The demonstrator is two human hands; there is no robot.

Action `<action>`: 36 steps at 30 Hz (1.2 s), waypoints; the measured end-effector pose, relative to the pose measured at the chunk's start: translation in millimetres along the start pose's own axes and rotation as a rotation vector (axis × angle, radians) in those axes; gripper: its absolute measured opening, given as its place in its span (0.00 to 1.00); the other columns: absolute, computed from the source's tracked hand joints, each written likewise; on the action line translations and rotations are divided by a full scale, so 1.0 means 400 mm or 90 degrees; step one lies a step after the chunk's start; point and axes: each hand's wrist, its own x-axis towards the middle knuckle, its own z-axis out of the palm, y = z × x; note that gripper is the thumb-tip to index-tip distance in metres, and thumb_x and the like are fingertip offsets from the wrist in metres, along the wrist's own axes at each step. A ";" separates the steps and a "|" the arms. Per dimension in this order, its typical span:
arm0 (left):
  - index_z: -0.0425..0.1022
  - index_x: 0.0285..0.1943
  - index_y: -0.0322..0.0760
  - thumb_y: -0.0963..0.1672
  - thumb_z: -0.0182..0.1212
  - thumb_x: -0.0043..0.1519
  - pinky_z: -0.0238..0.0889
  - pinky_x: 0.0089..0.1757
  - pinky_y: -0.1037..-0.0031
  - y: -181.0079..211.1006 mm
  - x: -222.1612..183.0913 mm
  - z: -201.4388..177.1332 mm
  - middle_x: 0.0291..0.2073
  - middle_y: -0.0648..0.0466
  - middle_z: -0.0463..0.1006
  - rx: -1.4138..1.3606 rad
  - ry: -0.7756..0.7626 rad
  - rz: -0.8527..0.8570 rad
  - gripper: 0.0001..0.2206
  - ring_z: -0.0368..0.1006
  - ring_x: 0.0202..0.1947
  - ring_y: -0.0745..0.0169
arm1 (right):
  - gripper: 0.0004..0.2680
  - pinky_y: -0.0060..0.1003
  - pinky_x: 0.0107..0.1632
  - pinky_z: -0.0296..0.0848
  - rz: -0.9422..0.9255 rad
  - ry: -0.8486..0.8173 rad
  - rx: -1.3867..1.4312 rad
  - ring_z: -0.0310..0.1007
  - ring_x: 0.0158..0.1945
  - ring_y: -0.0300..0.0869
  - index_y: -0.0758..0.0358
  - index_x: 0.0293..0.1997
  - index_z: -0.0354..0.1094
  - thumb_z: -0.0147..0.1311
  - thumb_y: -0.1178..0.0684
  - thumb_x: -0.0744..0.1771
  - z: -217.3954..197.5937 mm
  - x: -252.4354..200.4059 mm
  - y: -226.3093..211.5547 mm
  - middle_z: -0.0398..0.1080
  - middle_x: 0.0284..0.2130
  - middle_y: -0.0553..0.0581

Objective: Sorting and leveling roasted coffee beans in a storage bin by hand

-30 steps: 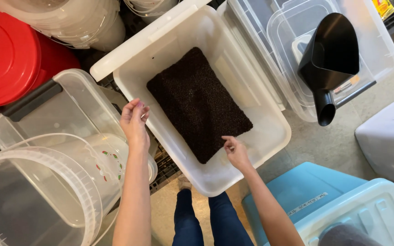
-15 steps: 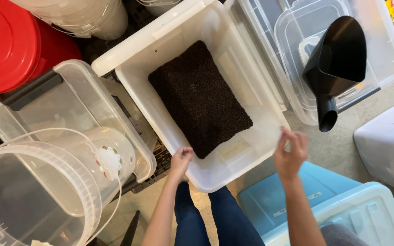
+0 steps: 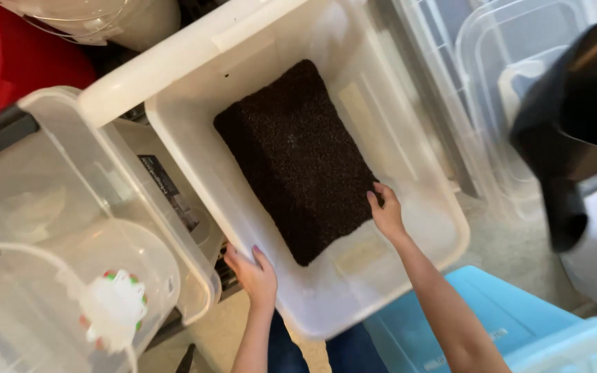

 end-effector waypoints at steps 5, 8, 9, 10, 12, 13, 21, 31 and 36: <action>0.50 0.72 0.21 0.44 0.51 0.66 0.74 0.44 0.55 -0.037 0.017 0.025 0.60 0.30 0.63 -0.050 0.011 -0.007 0.28 0.73 0.52 0.34 | 0.21 0.42 0.62 0.64 0.277 0.090 -0.005 0.69 0.61 0.53 0.57 0.65 0.64 0.41 0.36 0.70 0.248 0.204 0.428 0.71 0.56 0.64; 0.49 0.72 0.20 0.40 0.52 0.65 0.75 0.47 0.62 -0.050 0.025 0.039 0.58 0.31 0.69 -0.129 0.011 0.016 0.27 0.74 0.53 0.39 | 0.24 0.52 0.66 0.58 0.269 0.118 -0.094 0.65 0.62 0.64 0.58 0.67 0.65 0.37 0.33 0.70 0.399 0.254 0.539 0.68 0.58 0.71; 0.50 0.71 0.22 0.40 0.52 0.64 0.73 0.49 0.62 -0.057 0.024 0.042 0.59 0.32 0.69 -0.139 0.024 0.014 0.26 0.74 0.54 0.41 | 0.25 0.56 0.67 0.53 0.325 0.102 -0.062 0.56 0.65 0.65 0.54 0.71 0.58 0.36 0.32 0.69 0.439 0.247 0.509 0.60 0.63 0.69; 0.51 0.71 0.23 0.40 0.52 0.64 0.72 0.50 0.62 -0.060 0.022 0.041 0.61 0.33 0.69 -0.149 0.038 0.013 0.26 0.74 0.55 0.42 | 0.26 0.61 0.69 0.48 0.381 0.086 -0.030 0.47 0.69 0.67 0.51 0.75 0.51 0.35 0.31 0.69 0.476 0.239 0.475 0.52 0.69 0.67; 0.50 0.71 0.23 0.40 0.53 0.65 0.72 0.52 0.63 -0.067 0.017 0.037 0.61 0.33 0.68 -0.160 0.033 0.019 0.26 0.72 0.56 0.43 | 0.20 0.58 0.63 0.54 0.285 0.115 -0.050 0.57 0.60 0.65 0.58 0.60 0.57 0.39 0.34 0.70 0.613 0.220 0.527 0.61 0.58 0.68; 0.50 0.71 0.23 0.40 0.53 0.65 0.71 0.53 0.64 -0.064 0.023 0.044 0.61 0.34 0.67 -0.185 0.024 0.035 0.26 0.71 0.57 0.44 | 0.18 0.56 0.57 0.60 0.181 0.158 -0.067 0.67 0.50 0.62 0.65 0.45 0.63 0.43 0.37 0.71 0.670 0.228 0.550 0.70 0.46 0.69; 0.51 0.70 0.26 0.41 0.53 0.65 0.72 0.51 0.65 -0.082 0.022 0.046 0.60 0.36 0.68 -0.195 0.024 0.011 0.25 0.73 0.55 0.47 | 0.28 0.40 0.76 0.43 0.352 -0.241 0.139 0.43 0.78 0.50 0.63 0.77 0.43 0.43 0.39 0.70 0.880 0.130 0.165 0.44 0.75 0.61; 0.50 0.70 0.25 0.41 0.52 0.66 0.73 0.52 0.66 -0.073 0.023 0.044 0.61 0.34 0.68 -0.194 0.015 0.051 0.25 0.73 0.57 0.45 | 0.15 0.25 0.29 0.64 0.218 0.087 0.560 0.64 0.30 0.31 0.55 0.53 0.76 0.51 0.42 0.66 0.640 0.339 0.017 0.74 0.34 0.46; 0.50 0.70 0.25 0.41 0.53 0.66 0.73 0.53 0.66 -0.085 0.017 0.050 0.61 0.35 0.69 -0.227 0.012 0.032 0.25 0.74 0.56 0.46 | 0.21 0.48 0.66 0.52 0.208 0.186 0.451 0.60 0.67 0.47 0.51 0.62 0.68 0.36 0.36 0.68 0.440 0.417 0.172 0.69 0.61 0.52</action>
